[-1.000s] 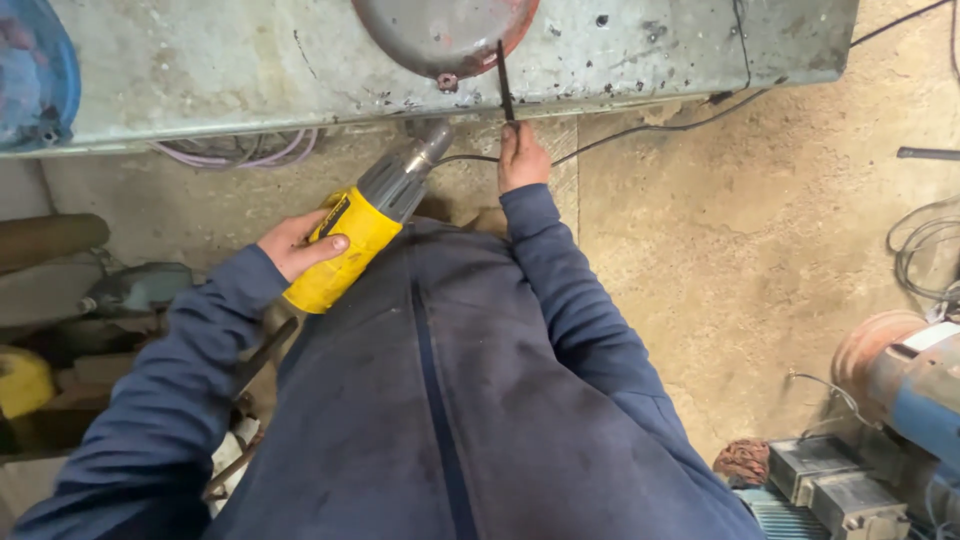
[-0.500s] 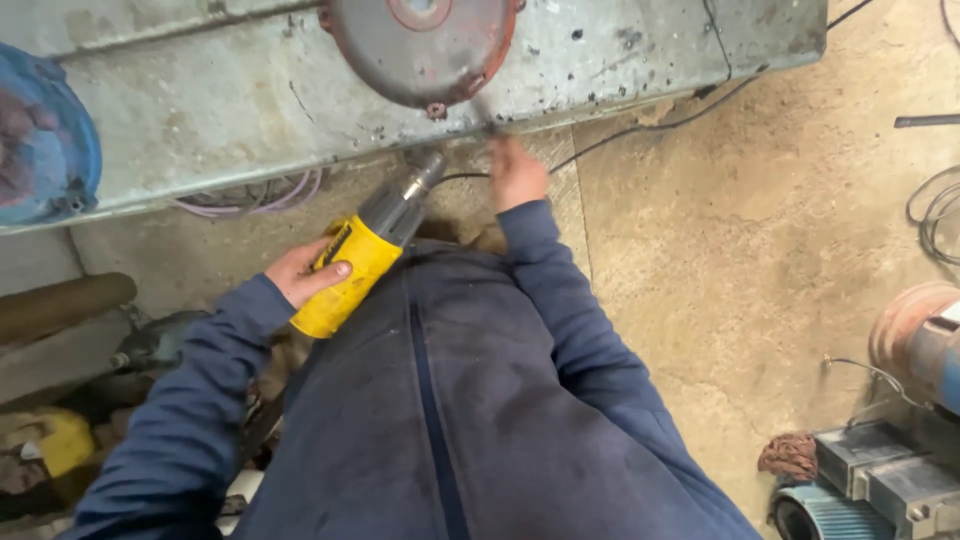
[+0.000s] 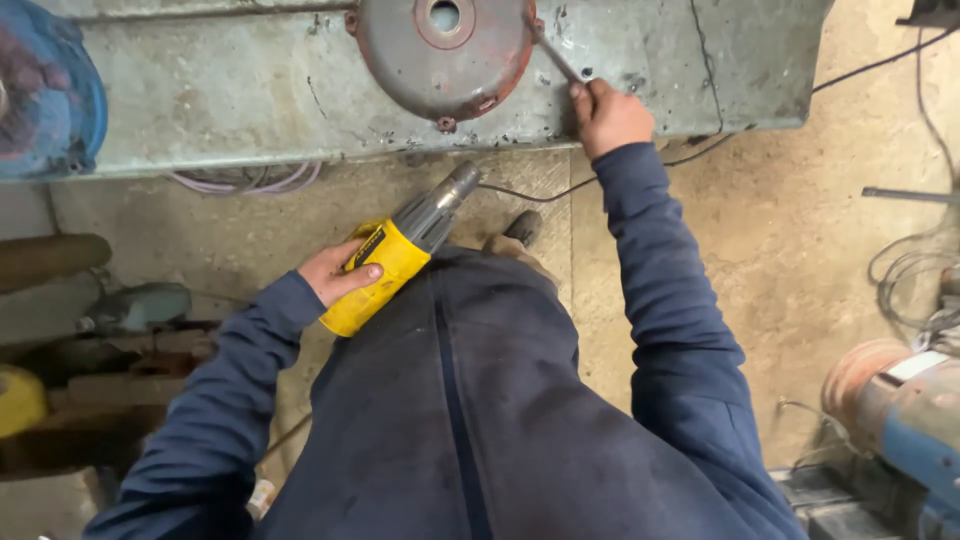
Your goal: The person uses a yellow heat gun to apply heat to a circular metal component attached to a larger metal structure. They simultaneously use a metal rod to manipulate the heated area. The person moves the heat gun and rod around the circular component throughout the video.
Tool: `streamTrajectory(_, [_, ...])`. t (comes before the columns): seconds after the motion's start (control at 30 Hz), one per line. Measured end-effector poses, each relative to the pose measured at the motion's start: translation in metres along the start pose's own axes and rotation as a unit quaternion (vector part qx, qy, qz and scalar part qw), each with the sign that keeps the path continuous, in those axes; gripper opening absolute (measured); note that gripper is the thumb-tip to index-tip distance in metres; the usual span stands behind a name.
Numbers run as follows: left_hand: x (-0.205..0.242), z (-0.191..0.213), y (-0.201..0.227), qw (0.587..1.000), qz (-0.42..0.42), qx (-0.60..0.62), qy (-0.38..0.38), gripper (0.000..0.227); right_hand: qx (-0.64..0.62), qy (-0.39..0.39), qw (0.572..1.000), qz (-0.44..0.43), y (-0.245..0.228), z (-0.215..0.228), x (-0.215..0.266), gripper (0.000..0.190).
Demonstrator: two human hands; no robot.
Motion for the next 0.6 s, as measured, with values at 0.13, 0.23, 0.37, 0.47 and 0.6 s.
streamTrajectory(0.13, [0.006,-0.020,0.011,0.999,-0.002,0.029,0.035,0.059,0.026,-0.049,0.998,0.026,-0.005,0.007,-0.003,0.037])
streamTrajectory(0.23, [0.001,-0.036,0.015,0.998,-0.003,0.026,0.062,0.060,0.033,-0.075,0.996,0.022,0.009,0.012,-0.016,0.037])
streamTrajectory(0.37, [0.003,-0.058,0.025,0.994,-0.006,-0.031,0.100,0.062,0.045,-0.130,0.982,0.129,-0.012,0.007,-0.015,0.038])
streamTrajectory(0.47, [0.004,-0.075,0.036,0.994,0.021,-0.023,0.107,0.063,0.076,-0.124,0.988,0.054,-0.012,0.032,-0.044,0.044])
streamTrajectory(0.6, [0.014,-0.096,0.048,0.992,0.038,-0.010,0.117,0.064,0.082,-0.114,0.976,0.168,-0.029,0.032,-0.040,0.040])
Point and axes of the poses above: each hand's wrist, its own x-axis away from the middle knuckle, its own z-axis out of the back of the hand, y = z × x, the point moved 5 cm from there along -x, towards the middle knuckle, and after that the axes turned 4 degrees about -x, right-handed, at the moved point
